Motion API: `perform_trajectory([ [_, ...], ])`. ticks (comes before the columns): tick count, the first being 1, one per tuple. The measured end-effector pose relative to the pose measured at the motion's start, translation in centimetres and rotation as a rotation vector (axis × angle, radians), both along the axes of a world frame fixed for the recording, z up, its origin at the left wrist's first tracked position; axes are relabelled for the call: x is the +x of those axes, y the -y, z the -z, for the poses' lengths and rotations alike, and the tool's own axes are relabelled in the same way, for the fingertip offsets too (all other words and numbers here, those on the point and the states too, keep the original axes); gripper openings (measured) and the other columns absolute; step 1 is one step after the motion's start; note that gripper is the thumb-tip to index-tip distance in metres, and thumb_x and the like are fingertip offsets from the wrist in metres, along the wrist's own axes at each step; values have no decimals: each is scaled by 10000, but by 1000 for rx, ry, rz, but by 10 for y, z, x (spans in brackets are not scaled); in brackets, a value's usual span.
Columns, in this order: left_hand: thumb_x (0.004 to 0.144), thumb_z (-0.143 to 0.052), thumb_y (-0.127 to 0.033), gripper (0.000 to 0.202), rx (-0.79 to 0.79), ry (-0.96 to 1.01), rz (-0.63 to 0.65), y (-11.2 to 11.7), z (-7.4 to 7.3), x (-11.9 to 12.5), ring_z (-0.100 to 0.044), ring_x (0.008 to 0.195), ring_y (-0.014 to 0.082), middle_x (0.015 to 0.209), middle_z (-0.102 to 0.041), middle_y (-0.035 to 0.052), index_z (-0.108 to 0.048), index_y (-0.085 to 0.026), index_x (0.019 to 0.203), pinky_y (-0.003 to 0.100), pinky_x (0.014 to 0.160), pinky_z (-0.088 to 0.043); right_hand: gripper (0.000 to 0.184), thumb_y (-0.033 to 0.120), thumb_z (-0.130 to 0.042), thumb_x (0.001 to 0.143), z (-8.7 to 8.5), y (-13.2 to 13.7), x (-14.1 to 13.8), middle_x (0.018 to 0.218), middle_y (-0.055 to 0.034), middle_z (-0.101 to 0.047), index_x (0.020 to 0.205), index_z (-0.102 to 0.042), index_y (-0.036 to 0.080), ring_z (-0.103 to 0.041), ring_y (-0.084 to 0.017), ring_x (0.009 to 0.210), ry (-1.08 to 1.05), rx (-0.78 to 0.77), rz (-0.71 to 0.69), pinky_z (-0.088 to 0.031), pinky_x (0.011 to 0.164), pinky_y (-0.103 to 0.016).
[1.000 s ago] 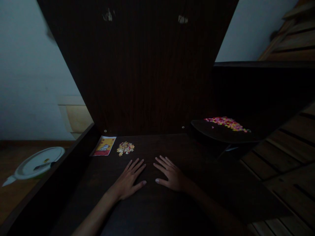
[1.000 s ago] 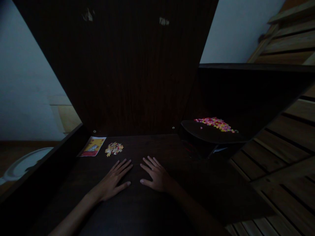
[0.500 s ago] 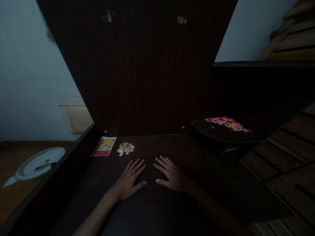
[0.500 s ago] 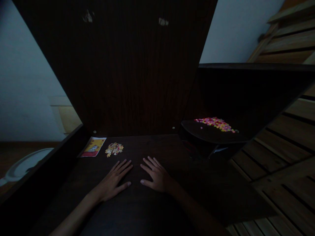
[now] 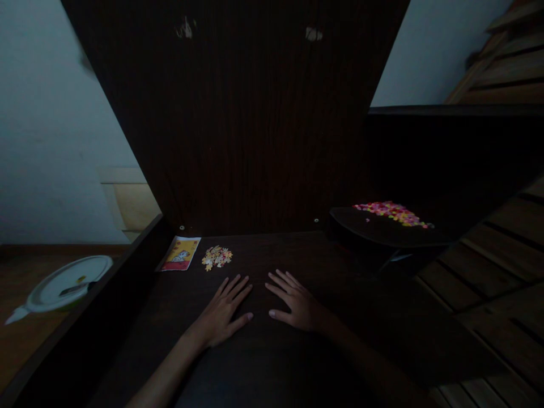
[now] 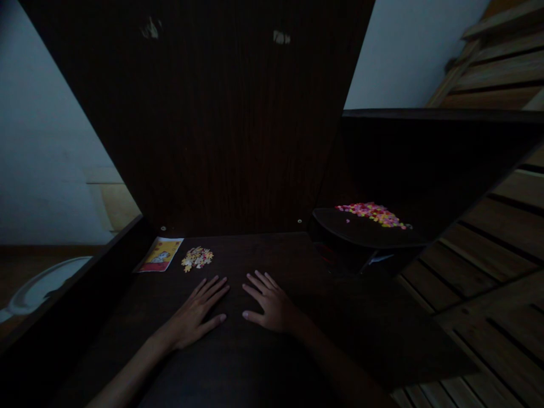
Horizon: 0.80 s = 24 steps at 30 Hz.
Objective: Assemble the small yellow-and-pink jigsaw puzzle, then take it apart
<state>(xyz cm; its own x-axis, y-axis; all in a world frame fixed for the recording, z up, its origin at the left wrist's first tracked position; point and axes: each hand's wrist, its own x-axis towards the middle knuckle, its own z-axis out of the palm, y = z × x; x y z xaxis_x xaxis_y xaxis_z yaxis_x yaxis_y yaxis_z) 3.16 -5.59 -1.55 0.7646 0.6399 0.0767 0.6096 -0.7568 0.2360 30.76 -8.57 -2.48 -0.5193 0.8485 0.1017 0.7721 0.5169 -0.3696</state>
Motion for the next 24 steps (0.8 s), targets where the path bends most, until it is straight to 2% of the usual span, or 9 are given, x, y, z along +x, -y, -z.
perform_trajectory([
  [4, 998, -386, -565, 637, -34, -10, -14, 0, -1, 1, -203, 1487, 313, 1604, -257, 80, -297, -233, 1534, 590, 1190, -214, 699, 583, -552, 905, 1, -1, 0, 1589, -114, -304, 1483, -427, 209, -209, -307, 1492, -9, 0, -6, -182, 1212, -550],
  [13, 992, -415, -553, 637, -23, 27, -1, 0, 1, -1, -212, 1484, 315, 1603, -262, 70, -266, -271, 1544, 586, 1190, -214, 692, 572, -561, 903, -1, 1, 0, 1590, -106, -305, 1481, -430, 217, -214, -307, 1491, -10, 2, -1, -188, 1210, -546],
  [24, 995, -407, -554, 638, -22, 7, -4, -1, 1, 0, -203, 1487, 311, 1606, -255, 71, -268, -262, 1544, 582, 1195, -205, 688, 576, -558, 905, 0, 0, 0, 1579, -121, -324, 1474, -442, 206, -230, -314, 1485, -9, 14, -2, -194, 1205, -558],
])
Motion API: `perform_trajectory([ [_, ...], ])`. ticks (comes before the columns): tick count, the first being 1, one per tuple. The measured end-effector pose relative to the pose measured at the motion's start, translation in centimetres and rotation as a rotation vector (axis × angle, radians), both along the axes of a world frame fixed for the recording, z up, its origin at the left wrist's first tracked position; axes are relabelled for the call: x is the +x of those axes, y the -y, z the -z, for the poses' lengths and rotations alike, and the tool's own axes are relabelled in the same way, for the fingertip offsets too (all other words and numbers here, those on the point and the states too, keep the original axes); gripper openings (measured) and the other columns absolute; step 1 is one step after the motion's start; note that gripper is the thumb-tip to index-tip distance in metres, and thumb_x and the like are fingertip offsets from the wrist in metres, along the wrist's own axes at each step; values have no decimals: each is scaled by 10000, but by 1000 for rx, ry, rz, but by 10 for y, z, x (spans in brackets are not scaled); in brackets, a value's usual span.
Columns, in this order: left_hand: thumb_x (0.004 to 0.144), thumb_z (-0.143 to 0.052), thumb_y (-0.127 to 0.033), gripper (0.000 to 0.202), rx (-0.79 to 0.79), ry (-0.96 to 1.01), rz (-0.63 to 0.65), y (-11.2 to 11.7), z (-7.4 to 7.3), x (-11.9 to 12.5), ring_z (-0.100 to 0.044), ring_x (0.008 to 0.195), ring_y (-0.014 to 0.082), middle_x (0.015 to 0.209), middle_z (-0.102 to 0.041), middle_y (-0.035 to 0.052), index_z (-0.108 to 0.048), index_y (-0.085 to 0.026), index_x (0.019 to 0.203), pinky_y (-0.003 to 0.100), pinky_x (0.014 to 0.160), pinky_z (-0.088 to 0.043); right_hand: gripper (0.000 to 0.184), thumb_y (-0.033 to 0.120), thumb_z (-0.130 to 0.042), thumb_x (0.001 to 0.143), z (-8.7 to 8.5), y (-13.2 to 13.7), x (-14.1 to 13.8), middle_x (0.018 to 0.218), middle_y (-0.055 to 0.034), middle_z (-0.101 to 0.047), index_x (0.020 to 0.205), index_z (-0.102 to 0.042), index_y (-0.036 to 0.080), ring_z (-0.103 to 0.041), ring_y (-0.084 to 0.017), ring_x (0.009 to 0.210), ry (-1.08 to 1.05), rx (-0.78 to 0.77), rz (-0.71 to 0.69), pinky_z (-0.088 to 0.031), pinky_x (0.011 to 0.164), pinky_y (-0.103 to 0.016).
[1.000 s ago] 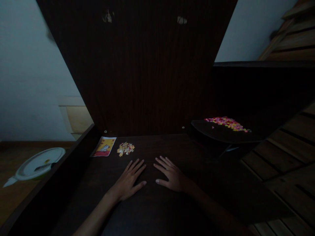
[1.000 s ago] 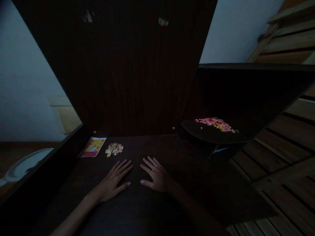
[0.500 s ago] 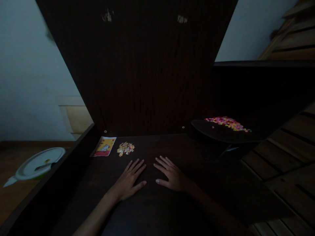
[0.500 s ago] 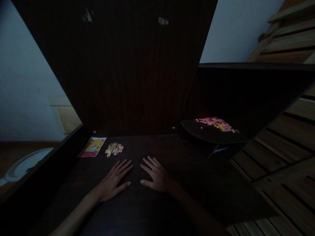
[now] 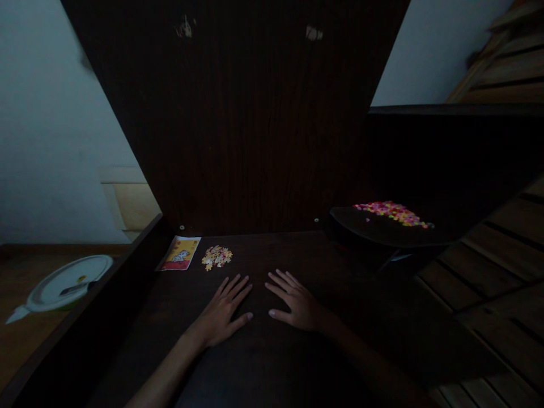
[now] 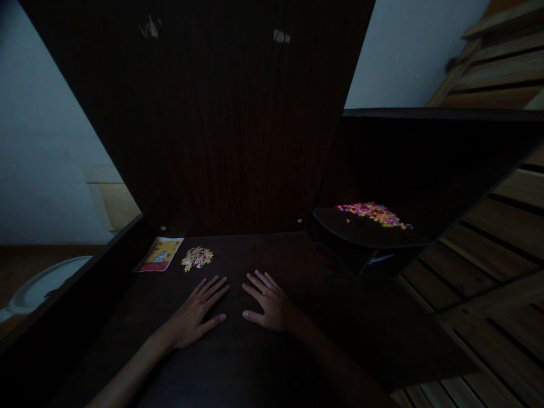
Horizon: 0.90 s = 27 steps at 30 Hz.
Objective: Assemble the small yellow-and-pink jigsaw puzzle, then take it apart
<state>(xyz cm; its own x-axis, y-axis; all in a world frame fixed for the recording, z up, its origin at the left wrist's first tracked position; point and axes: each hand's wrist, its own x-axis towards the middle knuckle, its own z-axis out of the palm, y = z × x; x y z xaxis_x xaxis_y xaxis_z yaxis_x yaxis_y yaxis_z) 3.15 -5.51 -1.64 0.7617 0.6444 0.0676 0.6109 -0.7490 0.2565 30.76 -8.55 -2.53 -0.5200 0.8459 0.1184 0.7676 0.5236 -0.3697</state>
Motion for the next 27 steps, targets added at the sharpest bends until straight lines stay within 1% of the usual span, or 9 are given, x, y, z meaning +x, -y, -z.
perform_trajectory([
  [6, 996, -400, -557, 641, 0, 3, 2, 1, -1, -1, -204, 1487, 306, 1606, -256, 72, -259, -260, 1547, 576, 1196, -208, 696, 589, -552, 904, 0, 0, 0, 1585, -116, -313, 1478, -434, 216, -218, -313, 1489, -8, -2, -3, -195, 1205, -558],
  [13, 993, -406, -554, 645, 38, 16, 20, -1, 6, -1, -208, 1486, 313, 1608, -256, 69, -242, -279, 1553, 565, 1197, -196, 693, 568, -567, 901, 1, -1, -1, 1586, -116, -311, 1481, -431, 214, -228, -315, 1486, -6, 7, -6, -197, 1204, -558],
  [15, 986, -406, -571, 657, 21, 2, 32, -3, 2, -2, -210, 1485, 315, 1608, -252, 75, -245, -278, 1552, 557, 1195, -201, 692, 566, -567, 901, 1, -1, -1, 1588, -113, -307, 1483, -428, 218, -224, -316, 1487, -3, 9, -4, -194, 1204, -560],
  [17, 967, -416, -606, 672, -21, -20, 47, -7, -8, -4, -240, 1476, 318, 1598, -281, 79, -288, -277, 1539, 551, 1181, -239, 695, 569, -564, 902, 0, 0, -1, 1594, -109, -293, 1486, -422, 220, -213, -315, 1490, 3, 6, -3, -186, 1207, -559],
  [20, 942, -438, -641, 626, -116, -31, 51, -20, -27, -6, -403, 1403, 304, 1524, -436, 69, -463, -277, 1451, 506, 1125, -366, 698, 580, -552, 906, -2, 1, -1, 1598, -105, -282, 1489, -416, 220, -208, -314, 1492, 11, -5, -2, -177, 1211, -554],
  [22, 964, -421, -607, 541, -154, 17, 14, -32, -38, -8, -548, 1287, 258, 1404, -583, 54, -573, -266, 1354, 425, 1075, -443, 699, 590, -541, 910, -4, 1, -1, 1598, -105, -283, 1488, -419, 214, -211, -313, 1491, 13, -11, -5, -177, 1212, -550],
  [23, 974, -407, -591, 522, -143, 55, -13, -40, -41, -9, -572, 1259, 244, 1365, -616, 47, -589, -260, 1333, 403, 1066, -455, 698, 591, -538, 913, -4, 1, -1, 1597, -106, -286, 1487, -420, 212, -213, -313, 1490, 12, -11, -7, -179, 1212, -551],
  [25, 980, -387, -573, 531, -43, 146, -118, -58, -41, -12, -541, 1289, 247, 1382, -601, 54, -572, -234, 1344, 411, 1099, -426, 690, 584, -539, 915, -5, 1, -1, 1593, -110, -292, 1484, -425, 211, -215, -315, 1489, 6, -4, -7, -184, 1208, -557],
  [27, 973, -382, -561, 543, 92, 192, -261, -77, -36, -14, -477, 1349, 255, 1432, -553, 62, -553, -214, 1354, 424, 1154, -357, 683, 575, -543, 916, -5, 1, -1, 1589, -114, -300, 1482, -428, 212, -218, -318, 1488, 1, 3, -4, -190, 1204, -564],
])
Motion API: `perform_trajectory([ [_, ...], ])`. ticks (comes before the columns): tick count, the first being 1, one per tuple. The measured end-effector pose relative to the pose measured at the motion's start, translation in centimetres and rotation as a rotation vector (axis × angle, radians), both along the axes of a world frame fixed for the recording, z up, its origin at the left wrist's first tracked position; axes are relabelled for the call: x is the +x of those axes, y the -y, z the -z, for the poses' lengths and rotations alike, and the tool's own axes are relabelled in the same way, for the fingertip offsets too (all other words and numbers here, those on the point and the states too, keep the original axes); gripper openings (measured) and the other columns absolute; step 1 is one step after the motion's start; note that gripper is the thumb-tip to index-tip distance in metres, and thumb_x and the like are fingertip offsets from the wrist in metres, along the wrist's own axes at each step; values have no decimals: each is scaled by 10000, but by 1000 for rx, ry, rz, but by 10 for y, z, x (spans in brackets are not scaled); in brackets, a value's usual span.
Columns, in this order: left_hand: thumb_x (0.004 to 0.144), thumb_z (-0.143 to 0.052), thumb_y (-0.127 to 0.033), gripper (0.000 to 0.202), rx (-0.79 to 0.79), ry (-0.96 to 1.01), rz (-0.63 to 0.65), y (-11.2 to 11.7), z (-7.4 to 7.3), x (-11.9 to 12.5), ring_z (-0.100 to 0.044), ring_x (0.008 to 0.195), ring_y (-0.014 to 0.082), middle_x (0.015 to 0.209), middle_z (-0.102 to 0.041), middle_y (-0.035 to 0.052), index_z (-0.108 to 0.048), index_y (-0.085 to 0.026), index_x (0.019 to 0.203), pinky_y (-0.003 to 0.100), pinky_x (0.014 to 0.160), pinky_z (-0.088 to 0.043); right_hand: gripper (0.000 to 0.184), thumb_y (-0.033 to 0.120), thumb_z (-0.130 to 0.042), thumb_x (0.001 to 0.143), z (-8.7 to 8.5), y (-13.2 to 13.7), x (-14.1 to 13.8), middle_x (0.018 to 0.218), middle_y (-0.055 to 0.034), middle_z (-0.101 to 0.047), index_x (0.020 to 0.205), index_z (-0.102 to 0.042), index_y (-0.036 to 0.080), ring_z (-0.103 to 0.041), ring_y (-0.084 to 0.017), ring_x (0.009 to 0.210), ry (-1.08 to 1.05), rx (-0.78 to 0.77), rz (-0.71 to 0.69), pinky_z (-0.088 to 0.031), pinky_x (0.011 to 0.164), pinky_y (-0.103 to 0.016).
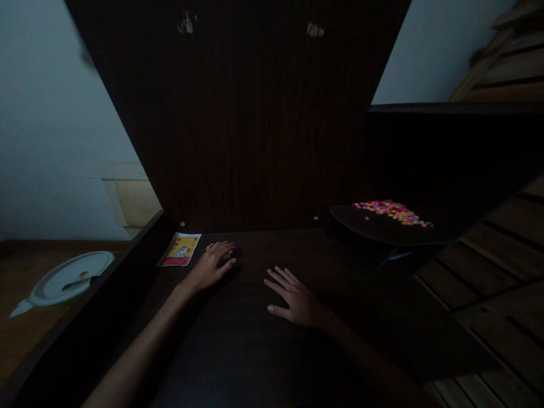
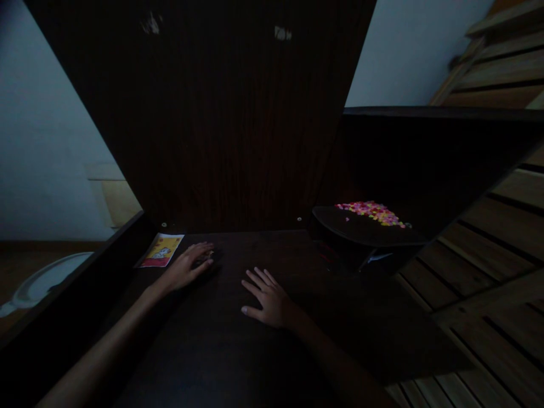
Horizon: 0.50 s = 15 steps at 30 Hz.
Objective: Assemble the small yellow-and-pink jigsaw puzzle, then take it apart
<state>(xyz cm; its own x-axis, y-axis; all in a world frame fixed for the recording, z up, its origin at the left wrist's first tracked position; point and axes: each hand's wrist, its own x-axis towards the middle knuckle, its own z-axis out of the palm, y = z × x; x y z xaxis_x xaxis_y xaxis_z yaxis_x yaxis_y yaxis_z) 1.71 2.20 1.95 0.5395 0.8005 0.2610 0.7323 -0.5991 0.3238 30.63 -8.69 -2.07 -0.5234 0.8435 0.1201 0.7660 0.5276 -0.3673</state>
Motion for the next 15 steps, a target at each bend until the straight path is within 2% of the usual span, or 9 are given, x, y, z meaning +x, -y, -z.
perform_trajectory([
  [3, 996, -316, -488, 583, 50, 20, -144, -26, 14, -3, -305, 1453, 289, 1531, -419, 126, -425, -130, 1443, 485, 1188, -274, 685, 579, -542, 915, 0, 0, 0, 1588, -117, -301, 1481, -432, 209, -224, -320, 1486, -3, 3, 0, -189, 1206, -562],
  [5, 988, -329, -483, 597, 48, 7, -204, -39, 24, -4, -253, 1471, 315, 1539, -398, 148, -406, -107, 1445, 502, 1192, -249, 687, 586, -539, 914, 0, 0, 0, 1588, -114, -299, 1481, -431, 213, -225, -319, 1486, -5, 4, -1, -188, 1208, -558],
  [10, 978, -329, -530, 620, -7, -47, -285, -55, 42, -1, -275, 1459, 343, 1510, -435, 171, -438, -103, 1414, 495, 1173, -263, 679, 578, -535, 919, -1, 1, -1, 1590, -105, -298, 1485, -425, 219, -221, -313, 1488, -7, 11, -6, -187, 1210, -552],
  [15, 981, -316, -551, 648, -45, -85, -340, -57, 46, 5, -263, 1461, 358, 1534, -389, 194, -442, -85, 1412, 504, 1167, -255, 686, 588, -522, 923, -4, 1, -1, 1589, -106, -301, 1482, -428, 202, -216, -315, 1489, 12, 1, -8, -189, 1211, -548],
])
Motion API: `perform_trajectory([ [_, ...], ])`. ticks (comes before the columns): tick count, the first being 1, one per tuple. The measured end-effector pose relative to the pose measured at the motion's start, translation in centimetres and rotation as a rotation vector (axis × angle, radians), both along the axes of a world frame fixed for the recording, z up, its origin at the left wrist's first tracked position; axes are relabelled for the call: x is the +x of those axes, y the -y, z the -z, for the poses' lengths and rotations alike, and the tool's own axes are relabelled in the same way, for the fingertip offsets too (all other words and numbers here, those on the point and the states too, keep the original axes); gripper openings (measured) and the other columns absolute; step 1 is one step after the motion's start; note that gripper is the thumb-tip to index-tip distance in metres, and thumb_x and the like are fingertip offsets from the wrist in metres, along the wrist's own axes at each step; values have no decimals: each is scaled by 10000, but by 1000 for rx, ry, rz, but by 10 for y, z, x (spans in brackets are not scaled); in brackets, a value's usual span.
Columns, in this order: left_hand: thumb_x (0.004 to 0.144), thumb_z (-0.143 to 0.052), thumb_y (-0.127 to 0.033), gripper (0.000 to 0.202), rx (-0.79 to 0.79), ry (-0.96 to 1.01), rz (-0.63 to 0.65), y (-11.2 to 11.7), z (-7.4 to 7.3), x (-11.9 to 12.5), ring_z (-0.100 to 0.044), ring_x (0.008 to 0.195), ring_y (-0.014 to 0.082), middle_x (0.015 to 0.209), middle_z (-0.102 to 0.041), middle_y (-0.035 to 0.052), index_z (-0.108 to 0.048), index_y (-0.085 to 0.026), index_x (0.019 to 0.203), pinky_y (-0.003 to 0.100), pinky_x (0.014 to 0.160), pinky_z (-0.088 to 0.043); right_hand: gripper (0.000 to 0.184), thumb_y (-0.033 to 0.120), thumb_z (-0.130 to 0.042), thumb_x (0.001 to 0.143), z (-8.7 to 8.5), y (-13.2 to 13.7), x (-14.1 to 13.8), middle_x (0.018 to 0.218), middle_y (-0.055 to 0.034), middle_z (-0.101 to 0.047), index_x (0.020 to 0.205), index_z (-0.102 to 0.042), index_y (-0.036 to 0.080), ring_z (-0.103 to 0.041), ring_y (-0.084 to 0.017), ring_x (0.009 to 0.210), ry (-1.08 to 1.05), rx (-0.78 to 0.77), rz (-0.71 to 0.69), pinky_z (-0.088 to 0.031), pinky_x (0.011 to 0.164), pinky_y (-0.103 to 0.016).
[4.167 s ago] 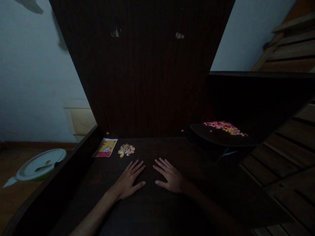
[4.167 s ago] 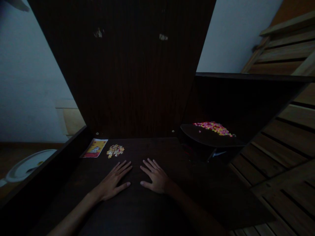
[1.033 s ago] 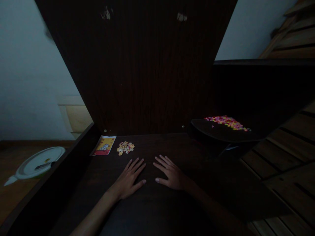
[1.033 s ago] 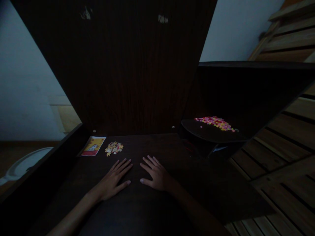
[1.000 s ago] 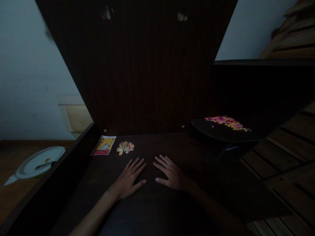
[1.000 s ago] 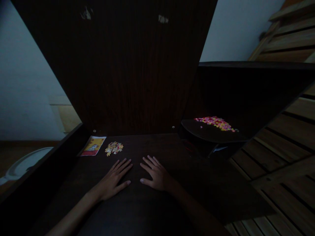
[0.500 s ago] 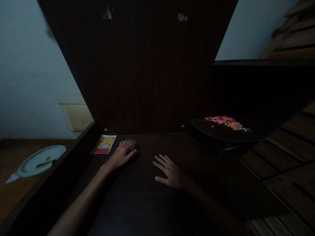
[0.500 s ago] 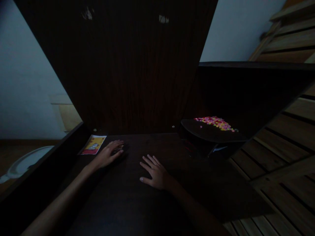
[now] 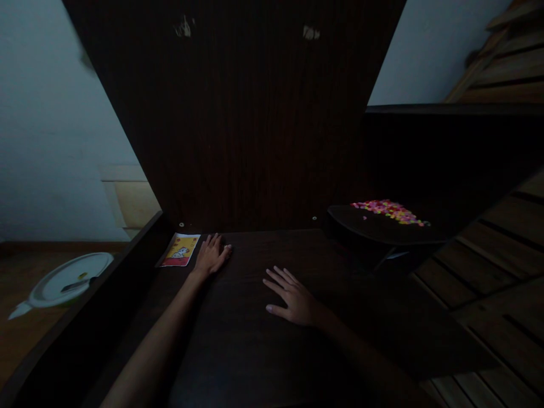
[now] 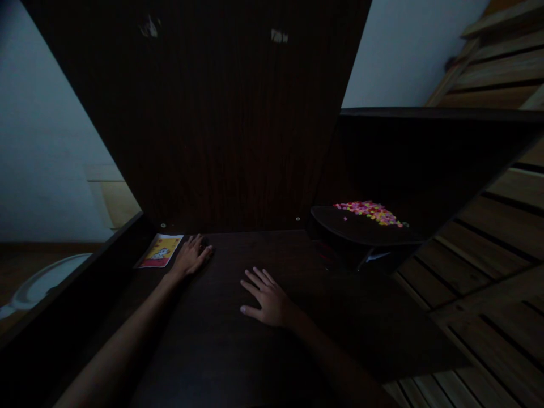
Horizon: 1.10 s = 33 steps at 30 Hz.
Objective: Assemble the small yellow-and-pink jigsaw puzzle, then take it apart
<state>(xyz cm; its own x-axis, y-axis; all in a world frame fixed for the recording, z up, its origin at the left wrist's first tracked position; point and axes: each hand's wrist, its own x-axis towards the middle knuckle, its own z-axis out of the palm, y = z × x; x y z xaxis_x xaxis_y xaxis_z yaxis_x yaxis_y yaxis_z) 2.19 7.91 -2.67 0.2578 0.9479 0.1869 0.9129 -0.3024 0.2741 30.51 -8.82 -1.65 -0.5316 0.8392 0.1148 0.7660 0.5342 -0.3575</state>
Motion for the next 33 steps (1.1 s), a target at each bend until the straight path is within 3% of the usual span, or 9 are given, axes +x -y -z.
perform_trajectory([
  [7, 974, -346, -555, 657, -27, -29, -74, 5, -2, 2, -280, 1449, 386, 1538, -374, 206, -453, -83, 1419, 539, 1151, -266, 680, 577, -535, 921, -3, 0, -1, 1582, -116, -316, 1470, -448, 187, -232, -312, 1485, 10, 3, 11, -192, 1213, -539],
  [16, 996, -340, -475, 592, -14, -46, -47, 6, 0, 3, -305, 1441, 370, 1523, -404, 198, -482, -67, 1402, 521, 1154, -267, 671, 535, -569, 916, 0, 0, -2, 1583, -124, -308, 1473, -440, 185, -239, -326, 1480, 4, 17, 9, -207, 1202, -564],
  [24, 1010, -313, -458, 537, 9, -40, 69, 12, 5, 6, -318, 1441, 345, 1513, -434, 164, -523, -112, 1364, 508, 1164, -267, 605, 516, -549, 937, 2, -2, -1, 1569, -113, -343, 1452, -473, 209, -265, -311, 1474, -30, 13, 15, -221, 1201, -562],
  [33, 1015, -309, -473, 569, -4, -11, 250, 32, 3, 24, -295, 1454, 327, 1520, -417, 181, -498, -90, 1391, 514, 1169, -280, 499, 421, -555, 954, 13, -5, 2, 1520, -116, -438, 1411, -518, 224, -352, -290, 1438, -153, 62, 50, -277, 1184, -556],
])
